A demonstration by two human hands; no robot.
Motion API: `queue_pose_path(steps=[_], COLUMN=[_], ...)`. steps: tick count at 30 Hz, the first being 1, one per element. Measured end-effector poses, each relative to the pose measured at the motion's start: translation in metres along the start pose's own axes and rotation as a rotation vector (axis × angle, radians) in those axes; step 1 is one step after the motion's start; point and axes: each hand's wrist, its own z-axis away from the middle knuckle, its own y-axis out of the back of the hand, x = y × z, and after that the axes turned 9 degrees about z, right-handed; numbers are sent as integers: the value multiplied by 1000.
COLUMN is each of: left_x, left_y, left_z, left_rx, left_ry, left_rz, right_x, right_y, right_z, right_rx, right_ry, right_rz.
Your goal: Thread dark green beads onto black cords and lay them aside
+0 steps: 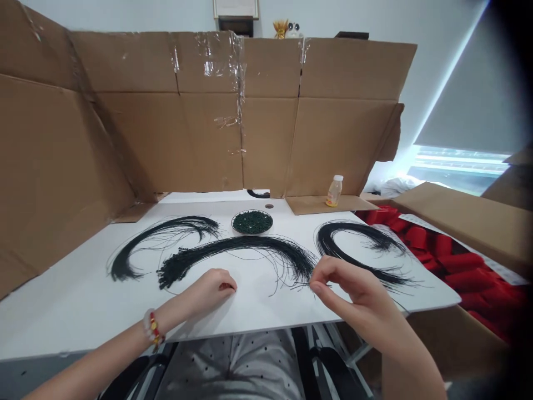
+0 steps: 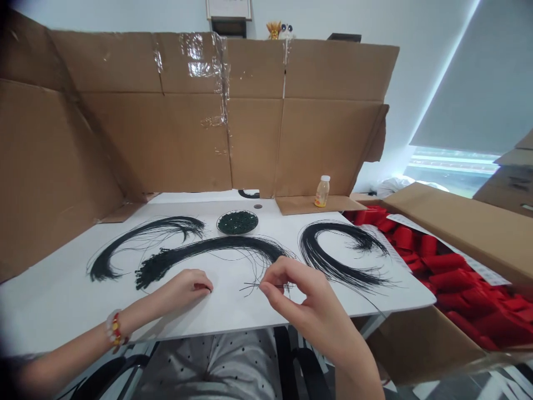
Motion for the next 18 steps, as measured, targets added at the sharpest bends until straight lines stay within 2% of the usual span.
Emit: queue_pose_path(steps=[12,18], left_x=[-6,-12], left_y=[0,5], left_z=[5,5], left_rx=[-4,28], left_ry=[-118,-98], left_rz=[-117,-108], right_x=[-1,-2], right_y=[1,2], right_z=[-2,-1], right_rx=[-3,-7], right_ry=[-8,-4], right_rz=[29,34])
